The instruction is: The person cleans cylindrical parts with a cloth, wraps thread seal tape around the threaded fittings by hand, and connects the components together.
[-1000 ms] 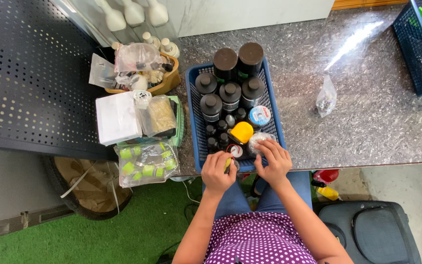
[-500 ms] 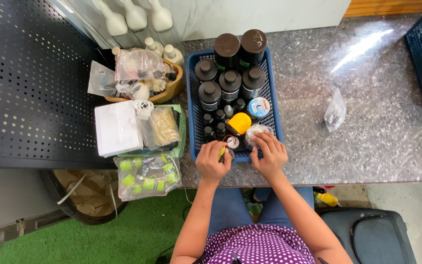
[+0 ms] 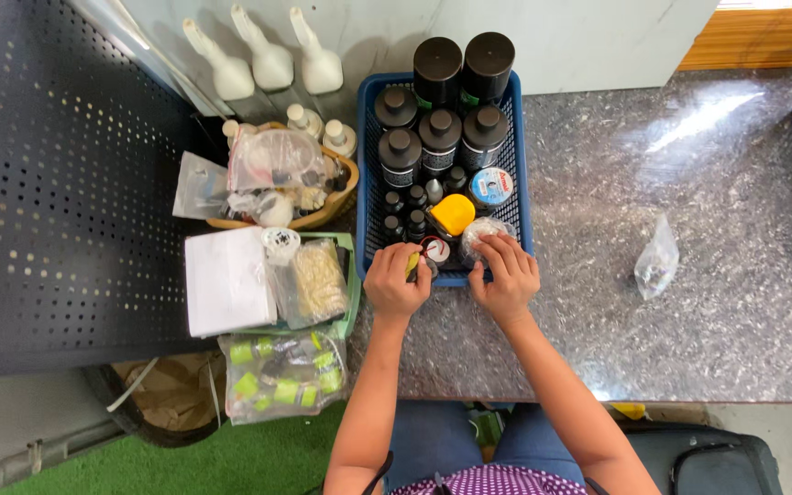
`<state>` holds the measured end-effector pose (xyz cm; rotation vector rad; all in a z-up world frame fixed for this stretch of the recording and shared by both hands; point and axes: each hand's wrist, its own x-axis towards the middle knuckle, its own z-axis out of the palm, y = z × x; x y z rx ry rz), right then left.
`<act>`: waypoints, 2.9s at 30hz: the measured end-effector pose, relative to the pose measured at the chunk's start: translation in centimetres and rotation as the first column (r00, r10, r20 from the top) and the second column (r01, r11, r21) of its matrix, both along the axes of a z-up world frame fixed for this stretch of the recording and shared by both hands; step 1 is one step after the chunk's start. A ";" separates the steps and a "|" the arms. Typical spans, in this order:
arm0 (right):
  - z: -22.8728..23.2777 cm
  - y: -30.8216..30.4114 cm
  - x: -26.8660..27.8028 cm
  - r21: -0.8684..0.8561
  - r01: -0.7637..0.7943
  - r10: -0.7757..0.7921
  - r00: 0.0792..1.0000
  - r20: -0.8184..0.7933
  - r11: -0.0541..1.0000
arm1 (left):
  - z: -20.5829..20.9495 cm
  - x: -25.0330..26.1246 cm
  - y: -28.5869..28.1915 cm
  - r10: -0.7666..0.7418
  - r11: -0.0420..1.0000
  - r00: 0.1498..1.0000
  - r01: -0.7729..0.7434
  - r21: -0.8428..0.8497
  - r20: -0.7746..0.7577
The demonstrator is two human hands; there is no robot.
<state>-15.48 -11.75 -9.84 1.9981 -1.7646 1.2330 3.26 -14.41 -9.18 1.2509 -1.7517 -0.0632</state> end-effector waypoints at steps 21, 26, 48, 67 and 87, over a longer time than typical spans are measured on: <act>0.1 -4.8 0.1 -0.037 -0.014 0.015 1.000 0.017 0.999 | -0.3 -0.3 -4.3 0.051 0.998 0.998 -0.052 -0.034 -0.038; 0.1 -5.0 -0.1 -0.057 -0.017 0.017 1.000 0.007 0.998 | -0.5 -0.3 -4.5 0.046 0.999 0.999 -0.047 -0.024 -0.022; -9.3 8.1 -20.3 0.329 0.278 -0.356 0.911 0.206 0.903 | 3.9 -16.3 8.9 -0.479 0.844 0.806 0.532 0.070 -0.349; -8.9 14.9 -7.1 0.487 0.146 -0.249 0.956 0.154 0.861 | 0.4 -10.7 16.8 -0.321 0.914 0.903 0.374 0.155 -0.286; -13.4 18.4 -3.2 0.372 -0.026 -0.243 0.716 0.655 0.928 | -8.3 -7.0 18.3 -0.169 0.731 0.976 0.217 0.647 -0.136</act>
